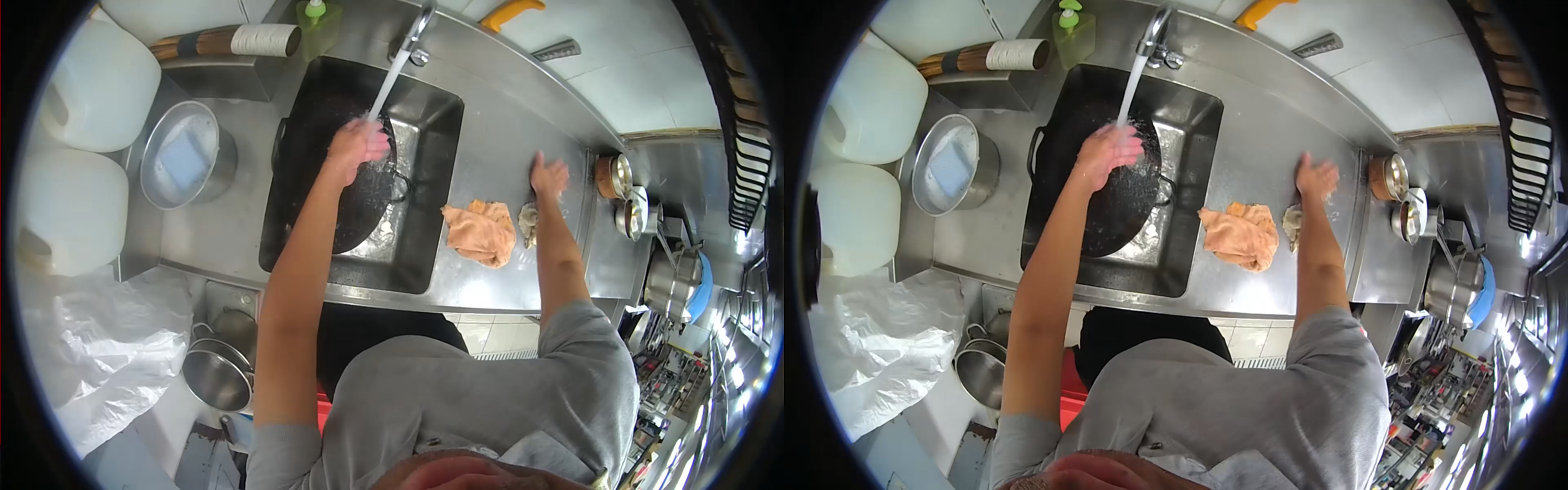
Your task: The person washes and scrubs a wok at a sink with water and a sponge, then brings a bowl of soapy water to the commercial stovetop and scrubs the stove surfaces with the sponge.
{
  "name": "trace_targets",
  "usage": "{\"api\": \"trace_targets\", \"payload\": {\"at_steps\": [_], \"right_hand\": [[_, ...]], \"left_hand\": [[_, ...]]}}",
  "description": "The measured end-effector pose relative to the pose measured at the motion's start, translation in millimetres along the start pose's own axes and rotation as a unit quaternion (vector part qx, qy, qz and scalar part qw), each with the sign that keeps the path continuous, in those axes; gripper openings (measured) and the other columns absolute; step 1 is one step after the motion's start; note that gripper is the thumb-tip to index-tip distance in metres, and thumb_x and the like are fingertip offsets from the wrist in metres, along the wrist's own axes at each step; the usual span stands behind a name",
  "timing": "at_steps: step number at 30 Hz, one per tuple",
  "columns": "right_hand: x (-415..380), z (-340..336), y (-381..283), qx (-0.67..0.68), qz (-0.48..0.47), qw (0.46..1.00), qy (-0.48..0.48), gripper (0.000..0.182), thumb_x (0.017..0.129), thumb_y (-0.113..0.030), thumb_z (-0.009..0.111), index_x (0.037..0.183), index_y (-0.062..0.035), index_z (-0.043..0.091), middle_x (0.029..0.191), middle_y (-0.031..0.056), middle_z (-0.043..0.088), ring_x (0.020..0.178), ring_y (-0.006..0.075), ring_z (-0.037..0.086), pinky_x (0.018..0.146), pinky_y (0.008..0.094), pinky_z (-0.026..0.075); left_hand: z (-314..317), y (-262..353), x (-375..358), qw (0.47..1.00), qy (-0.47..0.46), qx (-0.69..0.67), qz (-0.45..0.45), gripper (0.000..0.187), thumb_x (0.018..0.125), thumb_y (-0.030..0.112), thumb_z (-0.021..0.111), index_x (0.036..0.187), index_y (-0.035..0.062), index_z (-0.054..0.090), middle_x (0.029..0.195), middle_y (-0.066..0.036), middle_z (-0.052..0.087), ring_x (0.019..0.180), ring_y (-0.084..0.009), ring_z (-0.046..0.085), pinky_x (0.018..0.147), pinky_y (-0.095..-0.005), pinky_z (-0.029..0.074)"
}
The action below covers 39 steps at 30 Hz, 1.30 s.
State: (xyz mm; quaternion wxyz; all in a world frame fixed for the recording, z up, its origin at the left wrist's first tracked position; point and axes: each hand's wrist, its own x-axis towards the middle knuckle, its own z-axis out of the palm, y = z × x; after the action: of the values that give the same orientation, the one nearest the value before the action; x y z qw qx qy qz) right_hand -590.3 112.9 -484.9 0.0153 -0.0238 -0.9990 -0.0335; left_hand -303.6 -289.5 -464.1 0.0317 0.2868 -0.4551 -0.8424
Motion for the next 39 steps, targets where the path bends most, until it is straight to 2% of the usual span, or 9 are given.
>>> {"api": "trace_targets", "payload": {"at_steps": [7,11,17,22,25,28,31,34,39], "right_hand": [[-111,-6,-264,0.161,-0.529,0.829,0.077,0.075,0.096,-0.055,0.043,0.148,-0.0003,0.036,0.156,0.0219,0.028,0.148,0.0336,0.02,0.122,0.0445,0.011],[-204,-31,-305,0.569,-0.324,0.724,-0.215,0.032,0.089,-0.022,0.064,0.106,0.0054,0.065,0.097,0.0175,0.07,0.087,0.0286,0.068,0.079,0.0412,0.055],[-229,-97,-319,0.658,-0.037,0.634,-0.405,0.017,0.087,-0.014,0.067,0.078,-0.0004,0.061,0.055,0.0058,0.053,0.037,0.0155,0.041,0.037,0.033,0.036],[-213,-101,-339,0.803,0.338,0.195,-0.449,0.034,0.1,-0.029,0.041,0.095,0.0018,0.054,0.092,0.0142,0.057,0.087,0.0254,0.058,0.078,0.0375,0.052],[-179,-129,-369,0.92,0.164,0.128,-0.331,0.034,0.101,-0.026,0.038,0.101,0.0047,0.054,0.098,0.018,0.057,0.097,0.0337,0.059,0.078,0.0419,0.054],[-181,-170,-367,0.907,0.253,0.076,-0.327,0.024,0.098,-0.014,0.042,0.102,0.0073,0.054,0.102,0.0211,0.062,0.093,0.0329,0.063,0.079,0.0375,0.056],[-196,-108,-352,0.753,-0.072,0.261,-0.6,0.029,0.093,-0.019,0.054,0.101,0.0077,0.059,0.095,0.0206,0.066,0.08,0.0302,0.065,0.072,0.0359,0.057],[-202,-143,-325,0.58,-0.175,0.695,-0.388,0.027,0.088,-0.023,0.062,0.085,0.0037,0.066,0.075,0.0152,0.066,0.077,0.0312,0.066,0.071,0.0396,0.054],[-170,-115,-316,0.592,-0.068,0.795,-0.115,0.018,0.085,-0.022,0.072,0.084,-0.0041,0.067,0.076,0.008,0.067,0.078,0.0218,0.066,0.074,0.0384,0.053]], "left_hand": [[-28,-30,-5,0.995,0.086,0.024,-0.035,0.055,0.1,0.045,0.051,0.128,-0.0027,0.053,0.113,-0.017,0.064,0.099,-0.0243,0.063,0.087,-0.0388,0.052],[-45,-26,-16,0.988,0.148,-0.003,-0.052,0.064,0.098,0.052,0.051,0.128,-0.0049,0.051,0.113,-0.02,0.063,0.098,-0.0265,0.063,0.09,-0.0396,0.051],[-46,-12,-1,0.982,0.043,-0.17,-0.069,0.065,0.099,0.054,0.047,0.124,-0.0056,0.054,0.118,-0.019,0.063,0.107,-0.0291,0.062,0.093,-0.0441,0.049],[-17,-3,15,0.936,-0.045,-0.347,-0.045,0.061,0.101,0.053,0.04,0.124,-0.0016,0.055,0.12,-0.015,0.062,0.113,-0.0292,0.059,0.1,-0.0441,0.046],[-18,3,22,0.943,-0.046,-0.325,-0.052,0.072,0.1,0.059,0.038,0.128,-0.0064,0.049,0.122,-0.019,0.059,0.117,-0.0333,0.056,0.101,-0.0477,0.045],[-19,14,12,0.951,-0.048,-0.303,-0.035,0.077,0.099,0.06,0.037,0.128,-0.0103,0.046,0.12,-0.023,0.058,0.114,-0.035,0.057,0.101,-0.0493,0.045],[-26,14,19,0.954,-0.068,-0.289,-0.029,0.066,0.102,0.056,0.035,0.13,-0.0012,0.05,0.126,-0.017,0.058,0.116,-0.0302,0.057,0.1,-0.0472,0.046],[4,35,-2,0.927,-0.112,-0.359,-0.011,0.042,0.104,0.042,0.039,0.127,0.0118,0.057,0.127,-0.007,0.061,0.115,-0.0247,0.059,0.097,-0.0416,0.047],[50,47,19,0.939,-0.109,-0.326,0.029,0.036,0.103,0.03,0.044,0.121,0.0013,0.058,0.12,-0.013,0.062,0.112,-0.027,0.059,0.1,-0.0375,0.045]]}}
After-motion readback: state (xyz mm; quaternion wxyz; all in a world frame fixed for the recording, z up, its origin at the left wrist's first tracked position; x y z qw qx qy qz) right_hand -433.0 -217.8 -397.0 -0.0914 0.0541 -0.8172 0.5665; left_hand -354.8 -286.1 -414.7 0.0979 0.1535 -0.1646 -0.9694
